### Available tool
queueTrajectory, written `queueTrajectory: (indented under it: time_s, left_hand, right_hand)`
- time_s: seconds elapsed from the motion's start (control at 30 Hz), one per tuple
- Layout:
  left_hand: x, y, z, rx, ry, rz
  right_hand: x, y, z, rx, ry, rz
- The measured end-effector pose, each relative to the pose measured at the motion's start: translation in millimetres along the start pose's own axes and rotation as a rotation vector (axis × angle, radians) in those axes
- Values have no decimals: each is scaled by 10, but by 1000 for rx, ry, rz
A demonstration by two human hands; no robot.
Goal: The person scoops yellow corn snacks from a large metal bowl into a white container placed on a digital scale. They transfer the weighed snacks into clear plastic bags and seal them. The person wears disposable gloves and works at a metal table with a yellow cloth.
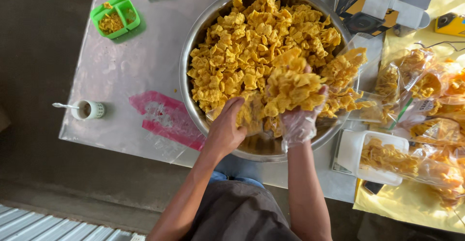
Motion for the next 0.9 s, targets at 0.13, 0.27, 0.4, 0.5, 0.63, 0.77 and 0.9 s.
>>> queueTrajectory:
  time_s: [0.13, 0.27, 0.4, 0.5, 0.63, 0.77, 0.9]
  left_hand:
    - [101, -60, -66, -7, -9, 8]
    - [166, -61, -109, -47, 10, 52]
    - [97, -61, -114, 10, 32, -23]
    - [93, 0, -26, -45, 36, -4]
    - [23, 0, 15, -57, 70, 12]
    - [-3, 30, 89, -71, 113, 6]
    - [-128, 51, 136, -12, 123, -44]
  right_hand:
    - [416, 425, 220, -121, 144, 170]
    - [575, 567, 86, -141, 179, 313]
    - [417, 614, -44, -183, 393, 215]
    - [468, 673, -45, -300, 590, 244]
    - [617, 808, -112, -241, 732, 230]
    - [878, 923, -219, -258, 1163, 430]
    - [565, 706, -46, -131, 1129, 240]
Point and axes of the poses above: each hand's wrist, its own y-axis away from the middle knuckle, its own x-axis out of the palm, z = x × y, the point moved 9 cm from there along -y, towards the middle knuckle, and after that the axes turned 15 degrees about -z, right-handed, at the moved point
